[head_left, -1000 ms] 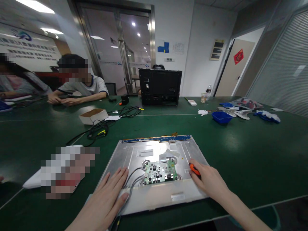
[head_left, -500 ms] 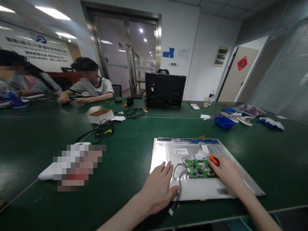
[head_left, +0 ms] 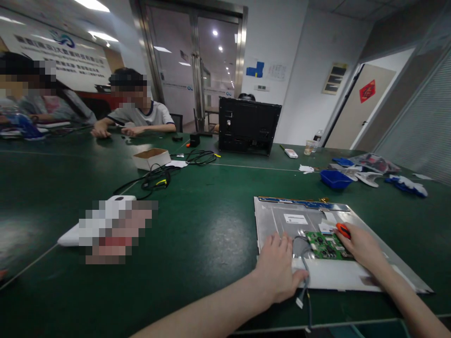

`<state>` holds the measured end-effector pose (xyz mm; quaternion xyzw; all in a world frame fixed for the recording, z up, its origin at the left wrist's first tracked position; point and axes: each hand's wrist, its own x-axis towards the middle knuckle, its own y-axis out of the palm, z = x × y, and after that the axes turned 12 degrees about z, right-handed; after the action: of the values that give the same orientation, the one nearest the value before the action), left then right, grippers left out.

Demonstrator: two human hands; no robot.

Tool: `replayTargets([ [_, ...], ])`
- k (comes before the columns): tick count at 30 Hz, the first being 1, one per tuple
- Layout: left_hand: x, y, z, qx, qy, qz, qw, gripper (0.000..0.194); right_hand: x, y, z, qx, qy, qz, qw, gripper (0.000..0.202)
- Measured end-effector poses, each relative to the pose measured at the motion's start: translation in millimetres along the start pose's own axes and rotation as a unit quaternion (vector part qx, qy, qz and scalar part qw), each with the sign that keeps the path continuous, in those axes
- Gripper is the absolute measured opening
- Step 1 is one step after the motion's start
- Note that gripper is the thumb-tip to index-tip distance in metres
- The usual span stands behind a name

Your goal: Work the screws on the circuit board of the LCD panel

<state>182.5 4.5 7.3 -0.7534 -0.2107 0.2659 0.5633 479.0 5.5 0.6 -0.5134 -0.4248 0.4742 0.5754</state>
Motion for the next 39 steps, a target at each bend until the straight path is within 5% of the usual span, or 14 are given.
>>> replayTargets([
  [9, 31.4, 1.2, -20.5, 0.02, -0.003, -0.011, 1.0, 0.078, 14.1, 1.6, -60.8, 0.046, -0.072, 0.009, 0.996, 0.028],
  [12, 36.9, 2.3, -23.3, 0.019, -0.006, -0.011, 1.0, 0.077, 19.8, 0.3, -73.4, 0.052, -0.041, 0.0, 0.998, 0.029],
  [18, 54.5, 6.2, -28.6, 0.009, -0.018, -0.026, 0.999, 0.077, 11.7, -13.3, -85.6, 0.098, -0.004, -0.028, 0.995, 0.03],
  [25, 73.3, 6.2, -32.1, 0.002, -0.012, -0.028, 1.0, 0.079, -7.7, -6.9, -96.1, 0.149, 0.034, 0.045, 0.987, 0.039],
  [32, 70.5, 1.0, -32.2, 0.0, -0.007, -0.025, 1.0, 0.075, -16.5, 4.8, -106.8, 0.119, -0.028, 0.011, 0.992, 0.055],
  [39, 67.8, -0.6, -29.9, -0.002, -0.004, -0.026, 1.0, 0.075, -9.9, 1.6, -114.8, 0.147, -0.043, 0.053, 0.987, 0.034],
])
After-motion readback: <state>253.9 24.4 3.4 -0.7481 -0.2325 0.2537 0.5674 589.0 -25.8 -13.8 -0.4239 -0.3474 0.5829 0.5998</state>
